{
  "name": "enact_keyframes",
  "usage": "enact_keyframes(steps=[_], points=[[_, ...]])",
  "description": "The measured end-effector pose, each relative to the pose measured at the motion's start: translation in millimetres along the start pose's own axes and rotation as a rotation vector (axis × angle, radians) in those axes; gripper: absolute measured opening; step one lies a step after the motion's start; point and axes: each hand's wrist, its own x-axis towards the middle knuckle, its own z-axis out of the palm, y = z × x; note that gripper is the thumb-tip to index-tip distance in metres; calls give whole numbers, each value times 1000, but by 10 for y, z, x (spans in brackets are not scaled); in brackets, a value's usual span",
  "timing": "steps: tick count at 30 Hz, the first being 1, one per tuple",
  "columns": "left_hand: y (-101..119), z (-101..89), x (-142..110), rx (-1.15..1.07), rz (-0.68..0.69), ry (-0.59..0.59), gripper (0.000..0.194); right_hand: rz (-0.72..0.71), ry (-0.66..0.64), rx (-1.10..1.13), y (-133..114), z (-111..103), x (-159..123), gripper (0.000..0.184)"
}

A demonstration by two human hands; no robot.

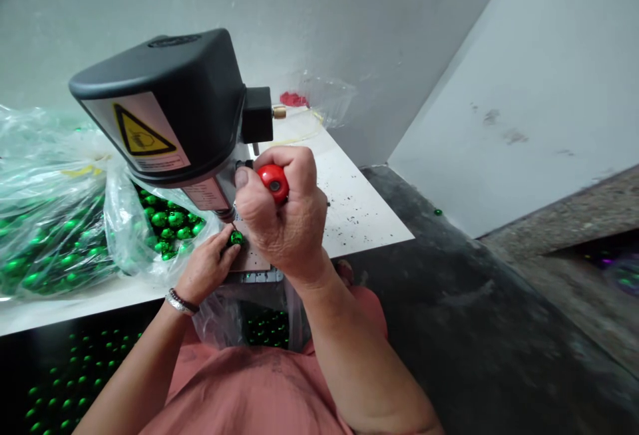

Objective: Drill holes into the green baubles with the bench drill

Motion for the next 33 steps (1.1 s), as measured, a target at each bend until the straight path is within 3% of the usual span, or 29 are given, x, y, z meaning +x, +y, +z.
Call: enact_keyframes(steps=[7,19,33], points=[[48,-49,35,-175,-209,64,37,-14,-18,-28,-1,-22,-3,15],[75,-39,169,-172,-164,-19,44,-27,-37,-45,2,-52,-8,13],[-12,23,163,-107,-108,-10,44,-164,-127,-308,-74,-193,-65,14]])
